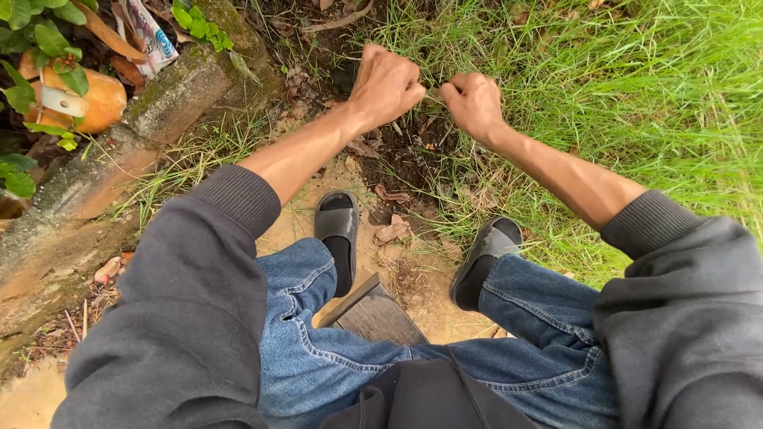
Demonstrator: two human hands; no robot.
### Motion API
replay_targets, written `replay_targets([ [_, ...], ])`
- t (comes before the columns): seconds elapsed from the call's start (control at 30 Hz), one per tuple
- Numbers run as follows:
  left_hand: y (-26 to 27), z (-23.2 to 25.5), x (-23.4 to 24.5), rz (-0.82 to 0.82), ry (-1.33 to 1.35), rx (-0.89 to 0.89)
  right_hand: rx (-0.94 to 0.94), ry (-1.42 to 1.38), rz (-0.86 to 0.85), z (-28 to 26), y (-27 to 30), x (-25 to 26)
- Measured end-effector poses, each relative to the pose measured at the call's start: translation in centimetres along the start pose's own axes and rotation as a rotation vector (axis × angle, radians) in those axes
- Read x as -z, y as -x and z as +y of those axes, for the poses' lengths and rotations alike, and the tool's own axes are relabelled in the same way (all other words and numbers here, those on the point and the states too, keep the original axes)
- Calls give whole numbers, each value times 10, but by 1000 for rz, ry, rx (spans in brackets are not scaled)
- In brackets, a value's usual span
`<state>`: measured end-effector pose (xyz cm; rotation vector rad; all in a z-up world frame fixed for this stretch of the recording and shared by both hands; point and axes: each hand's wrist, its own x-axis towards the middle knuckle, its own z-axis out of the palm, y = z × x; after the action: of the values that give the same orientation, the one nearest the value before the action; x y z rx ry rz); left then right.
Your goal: Pulling weeds and grass from a patch of soil by hand.
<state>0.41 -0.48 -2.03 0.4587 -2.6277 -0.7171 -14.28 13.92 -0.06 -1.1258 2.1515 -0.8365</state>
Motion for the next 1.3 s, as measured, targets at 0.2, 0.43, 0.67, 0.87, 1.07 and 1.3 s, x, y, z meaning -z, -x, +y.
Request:
replay_targets([
  [0.2, 6, 11, 27, -210, 414, 447, -60, -219, -238, -33, 1, 15],
  [0.43, 20, -27, 36, -8, 554, 498, -91, -524, -263, -67, -11, -26],
  [0.67, 72, -74, 51, 141, 477, 522, -2, -675, -76, -86, -29, -110],
  [0.87, 144, -117, 91, 225, 390, 563, -98, -893, -212, -124, -33, -201],
  [1.07, 206, -171, 127, 323, 141, 474, -88, -1037, -366, -161, -42, -287],
  [1.3, 250, -135, 191, 231, 32, 705, -184, -1092, -407, -200, -45, -360],
])
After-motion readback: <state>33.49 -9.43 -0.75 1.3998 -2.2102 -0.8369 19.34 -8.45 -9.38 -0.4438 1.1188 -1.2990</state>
